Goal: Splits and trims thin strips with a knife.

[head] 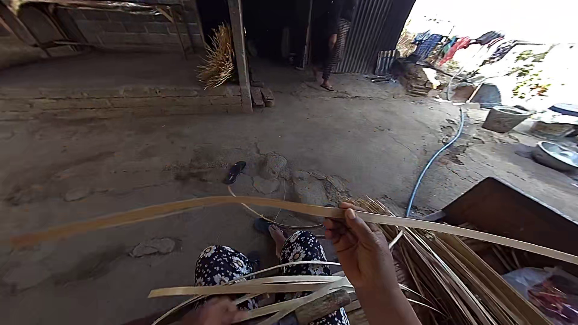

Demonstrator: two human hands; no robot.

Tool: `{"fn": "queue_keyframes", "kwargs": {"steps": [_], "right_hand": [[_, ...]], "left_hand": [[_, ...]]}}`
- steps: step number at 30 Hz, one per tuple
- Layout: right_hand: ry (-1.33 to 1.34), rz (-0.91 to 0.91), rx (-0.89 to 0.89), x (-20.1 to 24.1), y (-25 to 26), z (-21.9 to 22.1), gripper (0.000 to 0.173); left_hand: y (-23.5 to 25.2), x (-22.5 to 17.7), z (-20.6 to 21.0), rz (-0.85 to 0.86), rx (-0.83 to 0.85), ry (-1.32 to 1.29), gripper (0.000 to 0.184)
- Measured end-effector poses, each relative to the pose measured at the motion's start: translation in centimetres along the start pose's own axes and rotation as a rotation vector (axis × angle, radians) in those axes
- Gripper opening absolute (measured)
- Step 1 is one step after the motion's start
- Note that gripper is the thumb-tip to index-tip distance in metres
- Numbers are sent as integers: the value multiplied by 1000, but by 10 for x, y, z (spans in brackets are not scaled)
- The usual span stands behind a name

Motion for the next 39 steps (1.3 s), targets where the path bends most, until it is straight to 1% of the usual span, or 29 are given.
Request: {"fn": "queue_keyframes", "kwargs": {"steps": [1,2,4,5,6,7,8,9,10,11,12,13,14,15,16,17,18,19,20,21,22,23,24,28,31,35,39], "right_hand": [[-17,63,7,-18,-3,4,23],[-29,126,13,-35,-7,6,23],[-54,244,5,-67,-15,12,24],[-69,295,-9,-80,-19,13,24],[-89,343,-16,-92,-22,13,25],[-123,393,-8,-102,-24,13,26],[-186,440,33,-111,-25,11,27],[-294,481,124,-116,-28,9,29],[-444,501,274,-116,-34,8,31],[-624,458,442,-109,-42,9,33],[-824,296,590,-96,-51,15,30],[-1007,-2,684,-78,-59,22,24],[-1146,-342,713,-62,-63,27,22],[-1233,-590,704,-53,-61,29,26],[-1300,-724,690,-51,-52,29,34],[-1366,-780,682,-55,-39,28,42],[-1422,-765,676,-62,-27,25,47],[-1434,-674,675,-69,-18,20,43],[-1407,-512,683,-74,-12,16,33],[-1332,-312,699,-80,-11,14,25],[-1259,-133,695,-83,-12,14,21],[-1218,-27,675,-86,-14,14,20],[-1201,15,649,-87,-15,13,19],[-1128,32,555,-86,-11,10,18],[-1067,9,519,-82,-7,8,19],[-1004,-11,457,-74,0,4,19],[-1086,-42,432,-68,5,-4,20]], "left_hand": [[11,-3,-7,-18,-131,-36,48],[23,-5,-14,-37,-290,-142,55],[47,-13,-26,-61,-580,-505,66],[57,-18,-31,-68,-692,-704,64],[65,-22,-35,-83,-788,-888,52],[71,-24,-38,-107,-875,-1048,35],[75,-25,-40,-141,-964,-1176,25],[78,-23,-41,-181,-1030,-1254,21],[80,-20,-42,-207,-1065,-1299,21],[81,-16,-44,-224,-1088,-1317,21],[82,-11,-46,-238,-1110,-1318,21],[82,-7,-48,-249,-1131,-1311,21],[81,-4,-49,-258,-1146,-1303,20],[78,-2,-49,-269,-1151,-1302,20],[77,-2,-49,-269,-1146,-1302,20],[77,-4,-49,-259,-1137,-1302,19],[79,-6,-49,-239,-1129,-1304,19],[81,-9,-49,-219,-1122,-1307,19],[82,-11,-48,-205,-1118,-1307,18],[82,-11,-49,-191,-1120,-1304,19],[81,-10,-50,-184,-1128,-1299,21],[79,-8,-50,-184,-1137,-1296,22],[77,-5,-50,-191,-1144,-1300,23],[75,0,-47,-204,-1115,-1407,26],[76,-1,-40,-211,-1068,-1486,27],[80,3,-28,-255,-1057,-1557,27],[81,8,-17,-308,-1039,-1563,26]]}}
Point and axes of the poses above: each hand's wrist, its own y-axis towards the middle knuckle, its own z-axis out of the palm, x = y × z, the point moved 6 cm from there along y, towards the middle knuckle, and after that the axes turned 11 degrees about -x, right-handed, at the moved point
